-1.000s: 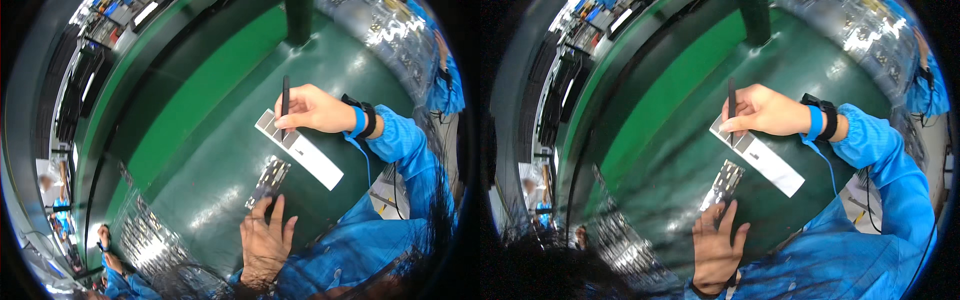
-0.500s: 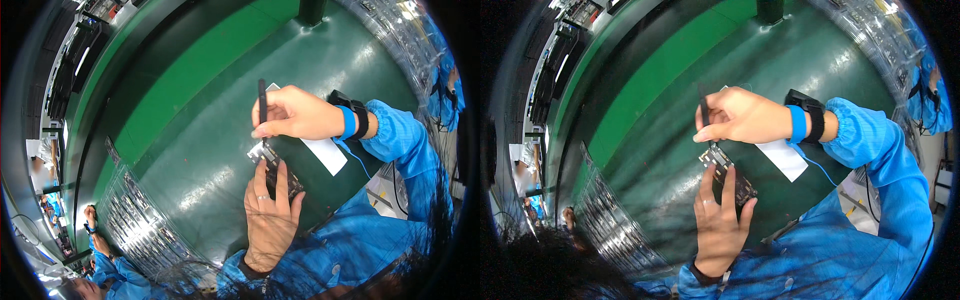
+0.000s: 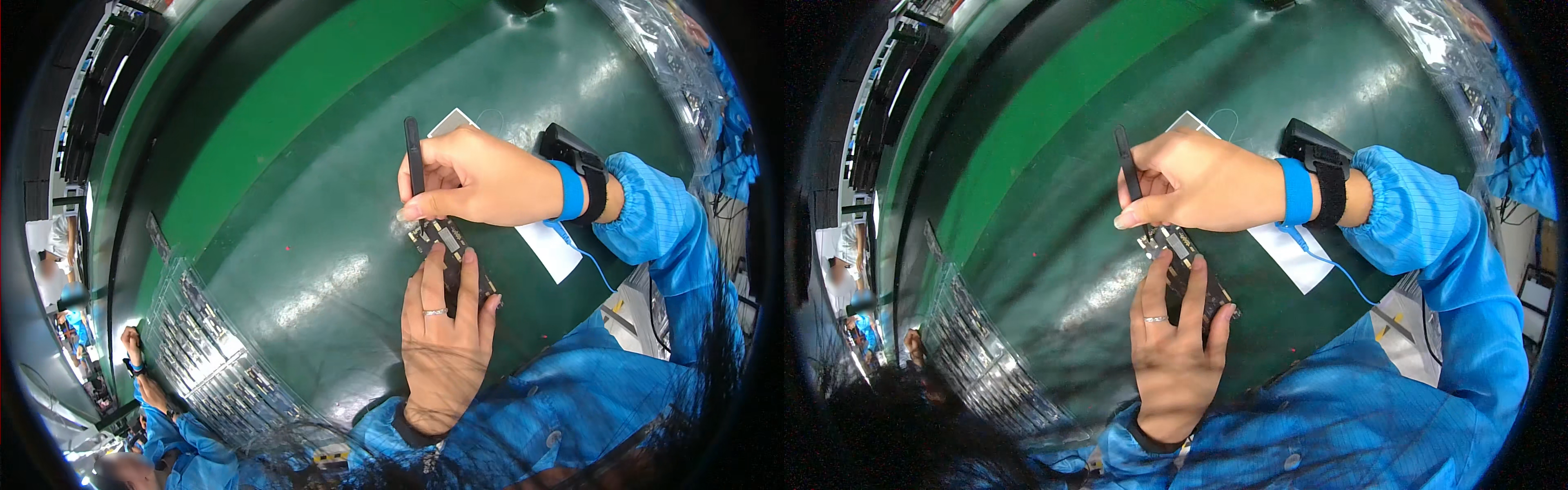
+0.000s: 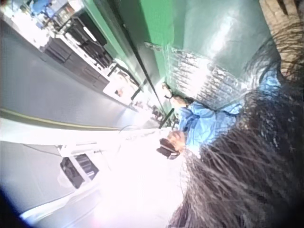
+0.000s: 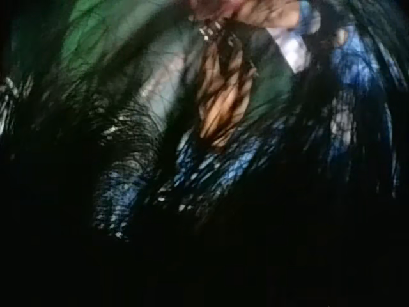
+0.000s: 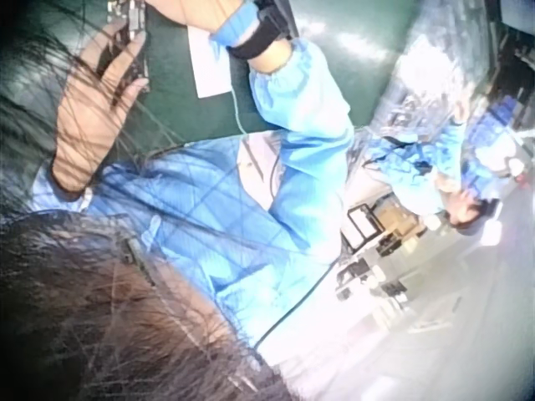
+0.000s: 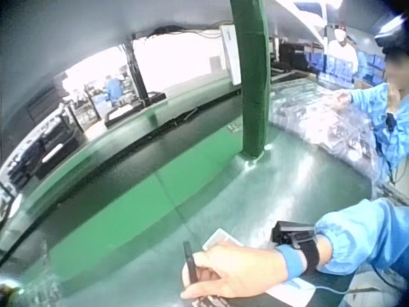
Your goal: Inspecting and marking small PCB boards on an assembly line.
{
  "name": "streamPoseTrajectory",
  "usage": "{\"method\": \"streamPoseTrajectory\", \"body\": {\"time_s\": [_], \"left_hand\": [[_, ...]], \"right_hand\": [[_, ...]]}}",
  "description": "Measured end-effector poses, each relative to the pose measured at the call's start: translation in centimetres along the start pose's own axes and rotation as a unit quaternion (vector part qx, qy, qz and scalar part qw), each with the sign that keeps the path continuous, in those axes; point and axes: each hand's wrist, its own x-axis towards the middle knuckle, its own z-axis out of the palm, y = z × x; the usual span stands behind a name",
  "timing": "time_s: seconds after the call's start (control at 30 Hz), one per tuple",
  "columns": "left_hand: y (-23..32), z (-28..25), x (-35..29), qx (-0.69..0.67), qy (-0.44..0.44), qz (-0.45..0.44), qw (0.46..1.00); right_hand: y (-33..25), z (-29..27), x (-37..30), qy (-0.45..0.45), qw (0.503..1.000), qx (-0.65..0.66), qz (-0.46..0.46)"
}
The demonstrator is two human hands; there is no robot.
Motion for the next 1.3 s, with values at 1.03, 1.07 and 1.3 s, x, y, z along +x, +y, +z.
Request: {"method": "streamPoseTrajectory", "body": {"time_s": [1.03,1.07,1.3], "left_hand": [[0.1,-0.5,0.2,0.009,-0.020,-0.016,1.000],[0.0,-0.5,0.2,0.009,-0.019,-0.016,1.000],[0.1,-0.5,0.3,0.081,-0.021,-0.002,0.997]], "right_hand": [[-0.2,0.2,-0.1,0.015,0.999,-0.050,-0.014],[-0.2,0.2,0.0,0.012,0.998,-0.053,-0.011],[-0.1,0.1,0.2,0.009,1.000,-0.012,-0.009]]}}
